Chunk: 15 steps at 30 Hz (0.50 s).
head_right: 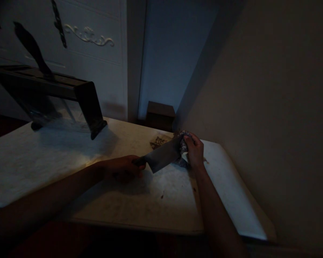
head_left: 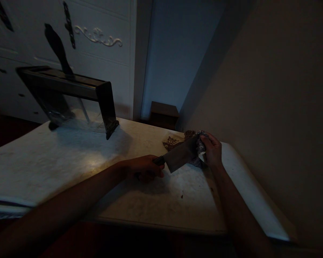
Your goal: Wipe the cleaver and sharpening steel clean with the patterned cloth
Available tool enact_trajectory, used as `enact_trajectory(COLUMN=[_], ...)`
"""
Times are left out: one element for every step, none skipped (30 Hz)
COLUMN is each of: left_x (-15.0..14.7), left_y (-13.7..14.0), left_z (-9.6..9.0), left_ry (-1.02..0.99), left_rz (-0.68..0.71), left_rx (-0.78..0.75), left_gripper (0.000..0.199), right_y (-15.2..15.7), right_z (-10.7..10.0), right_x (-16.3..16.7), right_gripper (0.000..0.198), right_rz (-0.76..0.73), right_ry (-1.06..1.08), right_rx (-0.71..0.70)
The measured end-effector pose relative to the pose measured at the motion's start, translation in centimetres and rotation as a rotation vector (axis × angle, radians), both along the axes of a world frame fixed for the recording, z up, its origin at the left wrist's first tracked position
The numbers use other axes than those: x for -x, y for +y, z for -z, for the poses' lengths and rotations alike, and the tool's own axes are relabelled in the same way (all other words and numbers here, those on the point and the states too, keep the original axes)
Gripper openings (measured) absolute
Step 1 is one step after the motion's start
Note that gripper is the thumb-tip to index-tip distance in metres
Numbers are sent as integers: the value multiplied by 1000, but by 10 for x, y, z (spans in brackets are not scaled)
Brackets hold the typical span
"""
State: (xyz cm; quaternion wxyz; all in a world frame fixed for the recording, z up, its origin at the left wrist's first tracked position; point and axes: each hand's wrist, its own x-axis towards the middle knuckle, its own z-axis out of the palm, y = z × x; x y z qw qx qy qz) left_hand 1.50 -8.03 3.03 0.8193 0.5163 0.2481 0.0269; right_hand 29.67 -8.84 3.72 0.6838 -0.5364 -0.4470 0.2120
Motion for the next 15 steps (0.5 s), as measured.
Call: enact_trajectory(left_x=[0,-1,-1,-1,-1,-1,-1,-1,-1,-1,-1,-1,-1,-1,-1], left_y=[-1,-1,-1,-1,-1,-1,-1,-1,-1,-1,-1,-1,-1,-1,-2], left_z=[0,1,1,1,1,0,0,0,0,0,0,0,1,1,1], left_ry=[-1,-3,-8,-12,-17,-24,-30,-35,-40,-44,-49,-52,-58,-65,-71], left_rz=[-14,-22,-27,-26,-25,-23,-24,-25,-30,-38,-49,-60,-72,-81,-86], left_rx=[-3,0,9,18,27,35,41,43,45,46,48,49,50,52,54], left_gripper=[37,38,39,39,39,39,38,38,37,37,36,37,37,37,37], right_y=[1,1,1,2,2,2,2,2,1,0,-1,-2,-3,-4,-5], right_z=[1,1,2,2,2,1,0,-1,-3,-5,-7,-8,-9,-9,-9], right_x=[0,0,0,1,1,1,1,1,1,2,2,2,3,3,4], right_gripper=[24,23,23,22,21,21,21,21,21,22,21,21,21,21,21], right_rz=[-1,-5,-11,-16,-18,-17,-18,-15,-11,-7,-7,-12,-26,-49,-87], right_ry=[9,15,20,27,41,64,97,137,178,215,245,270,295,325,354], right_rx=[6,12,14,13,14,15,20,26,34,44,52,60,67,70,70])
